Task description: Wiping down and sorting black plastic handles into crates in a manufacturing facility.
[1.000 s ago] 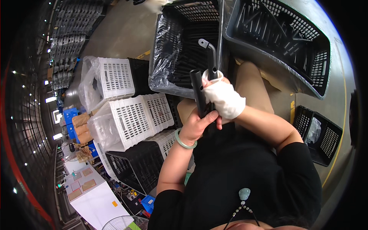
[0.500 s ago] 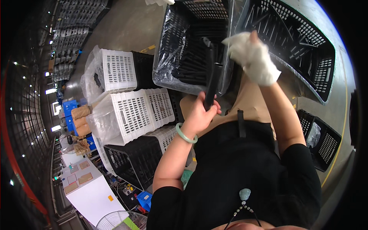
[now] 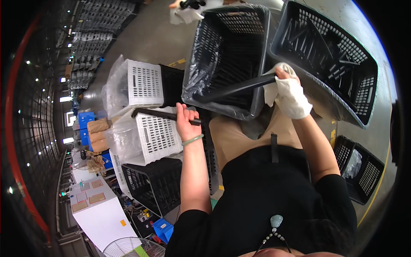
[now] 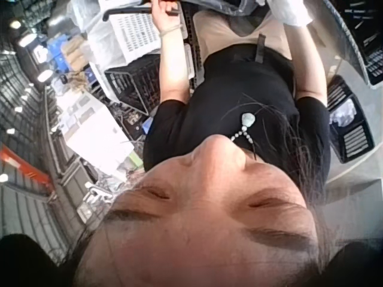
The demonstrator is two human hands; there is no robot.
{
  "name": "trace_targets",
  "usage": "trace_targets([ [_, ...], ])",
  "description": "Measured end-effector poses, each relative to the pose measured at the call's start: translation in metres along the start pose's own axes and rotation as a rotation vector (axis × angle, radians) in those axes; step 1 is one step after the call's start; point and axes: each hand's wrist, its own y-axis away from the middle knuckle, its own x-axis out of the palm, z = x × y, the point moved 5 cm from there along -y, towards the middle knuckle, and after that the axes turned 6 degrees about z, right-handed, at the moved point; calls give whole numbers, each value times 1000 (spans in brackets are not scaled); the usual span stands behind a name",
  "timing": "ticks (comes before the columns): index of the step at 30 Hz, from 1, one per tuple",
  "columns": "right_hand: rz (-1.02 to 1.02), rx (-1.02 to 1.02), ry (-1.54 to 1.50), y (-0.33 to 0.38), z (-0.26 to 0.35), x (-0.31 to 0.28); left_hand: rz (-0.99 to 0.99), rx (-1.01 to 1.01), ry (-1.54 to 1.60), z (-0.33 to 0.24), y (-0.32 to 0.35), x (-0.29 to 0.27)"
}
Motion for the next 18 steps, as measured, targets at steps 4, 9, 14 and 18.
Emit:
trace_targets([
  [4, 202, 105, -277, 13, -41, 22, 227, -95, -36, 43, 40, 45],
  [9, 249, 100, 27, 72, -54, 54, 466, -141, -43, 47, 58, 110],
  [14, 490, 230, 46, 60, -59, 4, 620, -295, 218, 35, 63, 95],
  [18, 265, 454, -572, 29, -38, 8, 728, -320, 99, 25, 84, 88],
])
